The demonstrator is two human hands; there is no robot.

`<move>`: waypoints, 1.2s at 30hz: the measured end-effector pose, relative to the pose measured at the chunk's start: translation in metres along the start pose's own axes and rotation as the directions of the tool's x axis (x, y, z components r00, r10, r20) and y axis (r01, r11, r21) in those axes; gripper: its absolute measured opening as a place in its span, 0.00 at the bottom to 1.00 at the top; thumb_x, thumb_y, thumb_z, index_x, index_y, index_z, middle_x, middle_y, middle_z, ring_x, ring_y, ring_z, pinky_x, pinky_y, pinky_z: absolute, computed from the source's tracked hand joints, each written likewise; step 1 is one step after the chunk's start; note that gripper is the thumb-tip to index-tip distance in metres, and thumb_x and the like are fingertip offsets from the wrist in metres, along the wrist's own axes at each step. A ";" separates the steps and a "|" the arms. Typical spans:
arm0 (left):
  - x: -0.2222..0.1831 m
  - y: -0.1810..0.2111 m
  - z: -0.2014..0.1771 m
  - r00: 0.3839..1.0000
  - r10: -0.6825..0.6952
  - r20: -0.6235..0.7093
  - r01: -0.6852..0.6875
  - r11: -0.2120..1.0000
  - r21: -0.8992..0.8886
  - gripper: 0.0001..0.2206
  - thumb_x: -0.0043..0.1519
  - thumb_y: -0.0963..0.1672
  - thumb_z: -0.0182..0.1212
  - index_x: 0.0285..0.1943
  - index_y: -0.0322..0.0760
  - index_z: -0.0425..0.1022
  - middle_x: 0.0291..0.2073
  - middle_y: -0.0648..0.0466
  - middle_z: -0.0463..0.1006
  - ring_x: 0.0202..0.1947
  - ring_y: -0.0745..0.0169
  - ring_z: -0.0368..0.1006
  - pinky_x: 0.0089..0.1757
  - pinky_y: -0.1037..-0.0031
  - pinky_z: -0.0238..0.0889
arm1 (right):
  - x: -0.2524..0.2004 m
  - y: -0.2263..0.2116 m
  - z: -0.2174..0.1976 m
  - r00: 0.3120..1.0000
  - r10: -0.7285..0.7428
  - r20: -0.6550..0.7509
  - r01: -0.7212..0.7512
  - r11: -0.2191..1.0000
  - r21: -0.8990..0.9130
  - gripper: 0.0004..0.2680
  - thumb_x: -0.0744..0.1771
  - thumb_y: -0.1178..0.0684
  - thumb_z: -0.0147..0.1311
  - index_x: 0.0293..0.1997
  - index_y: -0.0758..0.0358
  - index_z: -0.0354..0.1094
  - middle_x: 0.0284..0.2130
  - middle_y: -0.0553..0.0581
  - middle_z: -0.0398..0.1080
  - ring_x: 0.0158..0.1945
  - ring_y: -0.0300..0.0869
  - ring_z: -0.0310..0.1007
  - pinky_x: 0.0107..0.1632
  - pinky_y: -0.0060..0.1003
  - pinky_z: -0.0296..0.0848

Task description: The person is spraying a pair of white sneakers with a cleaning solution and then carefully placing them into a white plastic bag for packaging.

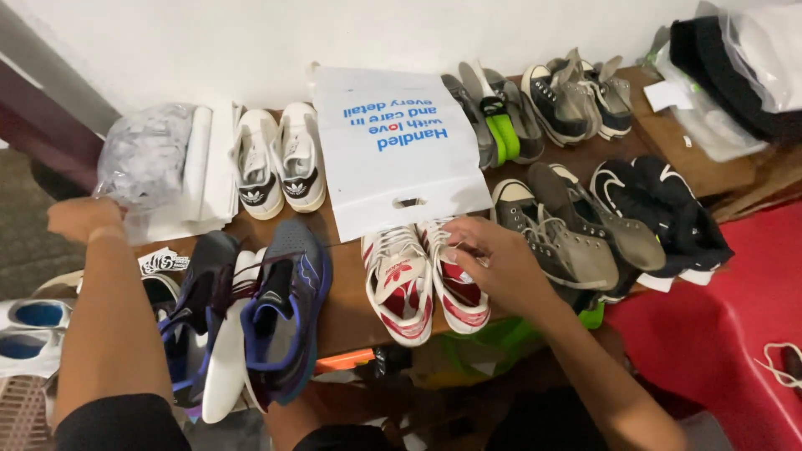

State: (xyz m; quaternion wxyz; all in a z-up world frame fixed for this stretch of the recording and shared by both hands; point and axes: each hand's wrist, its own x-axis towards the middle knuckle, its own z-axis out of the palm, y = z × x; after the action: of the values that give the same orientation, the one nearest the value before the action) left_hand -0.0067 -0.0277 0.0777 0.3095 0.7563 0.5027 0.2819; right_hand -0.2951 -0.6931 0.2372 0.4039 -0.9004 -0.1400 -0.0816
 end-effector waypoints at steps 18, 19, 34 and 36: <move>-0.148 0.061 -0.072 0.618 0.766 -0.178 -0.785 0.588 -0.195 0.16 0.58 0.31 0.61 0.55 0.28 0.72 0.47 0.44 0.77 0.45 0.52 0.75 0.45 0.70 0.70 | 0.054 0.055 -0.016 0.976 0.129 0.174 -0.058 0.929 -0.365 0.11 0.68 0.56 0.52 0.56 0.60 0.71 0.44 0.56 0.73 0.40 0.45 0.73 0.46 0.41 0.73; -0.175 0.070 -0.071 0.620 0.764 -0.178 -0.783 0.592 -0.189 0.16 0.58 0.31 0.61 0.55 0.28 0.72 0.47 0.44 0.77 0.45 0.52 0.75 0.45 0.70 0.70 | 0.065 0.071 -0.004 0.976 0.126 0.180 -0.053 0.930 -0.362 0.11 0.68 0.56 0.52 0.56 0.60 0.71 0.44 0.56 0.73 0.40 0.45 0.73 0.46 0.41 0.73; -0.451 0.116 -0.071 -0.317 0.773 0.549 -0.748 0.152 -0.646 0.28 0.59 0.47 0.67 0.69 0.46 0.63 0.50 0.49 0.79 0.55 0.40 0.74 0.52 0.49 0.68 | 0.138 0.108 0.035 0.862 -0.237 0.447 0.313 0.944 -0.102 0.12 0.64 0.48 0.63 0.43 0.66 0.69 0.43 0.65 0.66 0.51 0.56 0.71 0.54 0.50 0.70; -0.449 0.121 -0.064 -0.220 0.759 0.613 -0.775 0.246 -0.583 0.21 0.61 0.47 0.62 0.63 0.54 0.65 0.42 0.55 0.80 0.50 0.43 0.76 0.49 0.50 0.69 | 0.140 0.109 0.033 0.876 -0.160 0.456 0.219 0.972 -0.081 0.18 0.61 0.42 0.70 0.46 0.62 0.70 0.47 0.60 0.64 0.54 0.51 0.70 0.57 0.45 0.69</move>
State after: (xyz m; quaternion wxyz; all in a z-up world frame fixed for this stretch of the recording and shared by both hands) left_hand -0.1334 -0.4722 0.1589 0.2566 0.9195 -0.2976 -0.0032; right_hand -0.1271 -0.7114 0.1750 0.2916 -0.9012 -0.3109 0.0789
